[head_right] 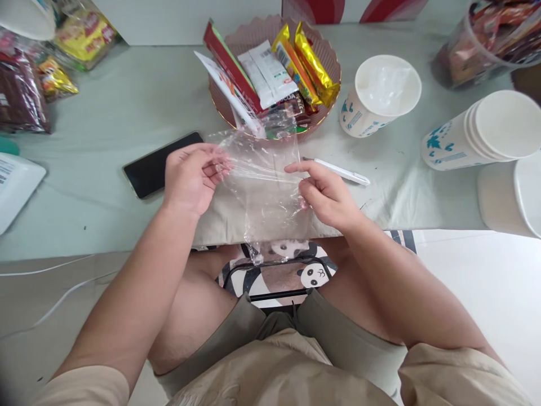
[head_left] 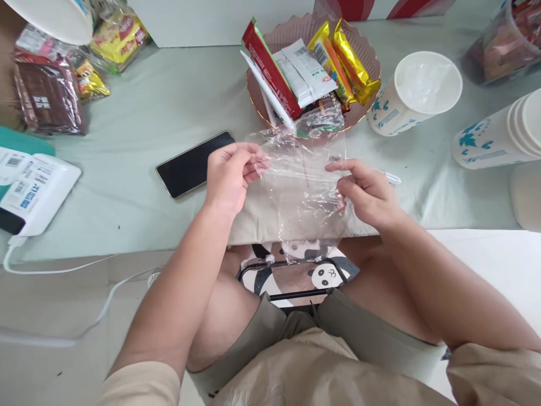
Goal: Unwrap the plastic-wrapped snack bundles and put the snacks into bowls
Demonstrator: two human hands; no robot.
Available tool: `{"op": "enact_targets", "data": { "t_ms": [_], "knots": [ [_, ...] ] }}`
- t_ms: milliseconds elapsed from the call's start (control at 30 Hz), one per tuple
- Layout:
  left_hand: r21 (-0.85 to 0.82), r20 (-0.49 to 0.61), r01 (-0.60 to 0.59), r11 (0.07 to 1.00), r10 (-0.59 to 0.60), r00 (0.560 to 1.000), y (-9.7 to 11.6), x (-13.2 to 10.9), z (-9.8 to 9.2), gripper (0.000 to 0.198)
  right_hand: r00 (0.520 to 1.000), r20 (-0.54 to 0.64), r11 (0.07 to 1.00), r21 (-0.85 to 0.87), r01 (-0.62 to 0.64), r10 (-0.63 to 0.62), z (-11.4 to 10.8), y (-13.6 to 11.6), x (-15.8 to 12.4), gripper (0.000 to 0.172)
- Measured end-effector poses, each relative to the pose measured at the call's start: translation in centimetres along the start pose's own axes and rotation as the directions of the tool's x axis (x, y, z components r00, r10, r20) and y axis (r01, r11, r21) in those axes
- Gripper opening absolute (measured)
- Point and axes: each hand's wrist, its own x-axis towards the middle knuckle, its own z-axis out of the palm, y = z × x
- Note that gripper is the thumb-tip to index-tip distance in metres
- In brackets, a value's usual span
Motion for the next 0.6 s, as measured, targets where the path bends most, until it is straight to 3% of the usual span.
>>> {"op": "enact_targets", "data": {
  "t_ms": [167, 267, 333, 400, 500, 600],
  "knots": [
    [0.091, 0.101, -0.066, 0.994, 0.057, 0.993, -0.3, -0.4, 0.0, 0.046, 0.999, -0.033, 0.999, -0.03, 0.028, -0.029, 0.1, 0.0, 0.0, 0.026],
    [0.207, 0.099, -0.257, 0.944, 0.241, 0.965, -1.0, -1.1, 0.2, 0.047, 0.998, -0.032, 0.998, -0.042, 0.045, -0.046, 0.3, 0.1, 0.1, 0.024],
    [0.354, 0.077, -0.418, 0.837, 0.419, 0.905, -1.4, -1.3, 0.2, 0.039, 0.998, -0.028, 0.998, -0.046, 0.046, -0.048, 0.4, 0.3, 0.1, 0.023],
    [0.523, 0.115, -0.528, 0.669, 0.558, 0.822, -1.7, -1.3, 0.1, 0.028, 0.999, -0.028, 0.998, -0.044, 0.04, -0.041, 0.4, 0.4, 0.1, 0.023],
    [0.642, 0.261, -0.592, 0.488, 0.586, 0.767, -2.0, -0.8, -0.3, 0.016, 0.999, -0.032, 1.0, -0.026, 0.015, -0.015, 0.4, 0.5, 0.3, 0.024],
    [0.643, 0.34, -0.619, 0.451, 0.557, 0.758, -2.3, 0.0, -0.7, 0.019, 1.0, -0.022, 1.0, -0.003, -0.017, 0.017, 0.4, 0.4, 0.4, 0.024]
  ]
}}
